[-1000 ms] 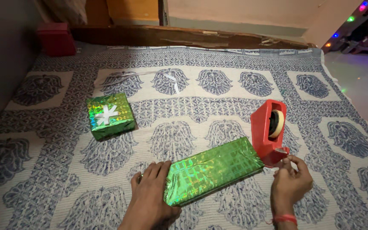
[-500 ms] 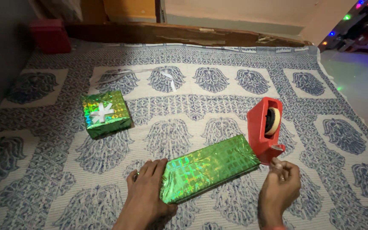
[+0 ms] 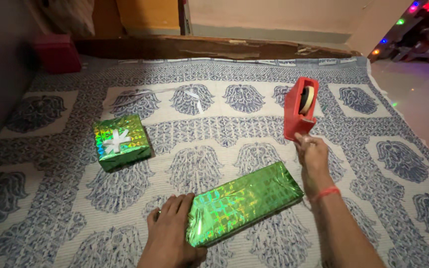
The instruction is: The person wraps a rectangular gift box with green foil paper on a patterned floor mat. They fold the paper edges, smooth the surface, and secure the folds with clear tape from a red dispenser. A previously wrapped green box with a white ribbon is visible nearby.
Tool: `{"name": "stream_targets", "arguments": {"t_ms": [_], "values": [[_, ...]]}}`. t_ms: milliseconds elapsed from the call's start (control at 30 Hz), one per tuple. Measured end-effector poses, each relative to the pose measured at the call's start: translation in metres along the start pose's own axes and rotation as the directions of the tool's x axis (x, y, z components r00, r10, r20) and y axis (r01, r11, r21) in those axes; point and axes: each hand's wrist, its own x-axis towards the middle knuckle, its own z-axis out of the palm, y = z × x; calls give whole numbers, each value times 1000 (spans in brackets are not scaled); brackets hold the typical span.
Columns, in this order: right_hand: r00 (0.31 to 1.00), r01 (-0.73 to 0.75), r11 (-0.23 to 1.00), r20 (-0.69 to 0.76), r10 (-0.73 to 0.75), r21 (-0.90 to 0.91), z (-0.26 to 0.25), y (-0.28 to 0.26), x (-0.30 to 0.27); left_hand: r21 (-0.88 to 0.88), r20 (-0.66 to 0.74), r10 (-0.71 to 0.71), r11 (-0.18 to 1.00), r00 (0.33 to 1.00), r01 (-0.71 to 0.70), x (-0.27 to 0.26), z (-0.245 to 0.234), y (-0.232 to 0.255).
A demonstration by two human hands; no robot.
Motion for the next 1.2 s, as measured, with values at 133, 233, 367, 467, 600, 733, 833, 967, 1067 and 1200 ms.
{"name": "stream_targets", "arguments": {"t_ms": [133, 233, 367, 467, 600, 733, 833, 967, 1067, 1200], "values": [[982, -147, 989, -113, 148, 20, -10, -32, -16, 14, 25, -8, 1000, 1000, 8, 4, 1, -1], [976, -171, 979, -151, 154, -108, -35, -51, -53, 0, -50, 38, 999, 998, -38, 2, 7, -5], [930, -322, 934, -236, 281, -158, -81, -70, -98, -18, -153, 99, 995, 983, -102, 1, 12, -12], [935, -155, 968, -345, 80, -195, -125, -83, -143, 46, -121, 60, 997, 991, -55, 3, 21, -16], [891, -51, 629, -320, -322, -775, -185, -131, -178, 85, -189, 118, 991, 975, -104, 9, 30, -28], [861, -383, 196, -426, -278, -903, -236, -184, -230, 107, -177, 115, 989, 977, -97, 13, 36, -34], [767, -641, -66, -636, -87, -765, -254, -190, -242, 120, -163, 97, 990, 982, -78, 14, 35, -34], [737, -676, 62, -675, 33, -735, -276, -178, -259, 95, -158, 87, 993, 984, -73, 11, 36, -34], [742, -666, 60, -669, -44, -743, -268, -161, -252, 73, -178, 88, 994, 980, -76, 11, 37, -33], [949, -254, 70, -262, -173, -965, -211, -145, -210, 56, -154, 65, 997, 986, -57, 9, 33, -27]]}}
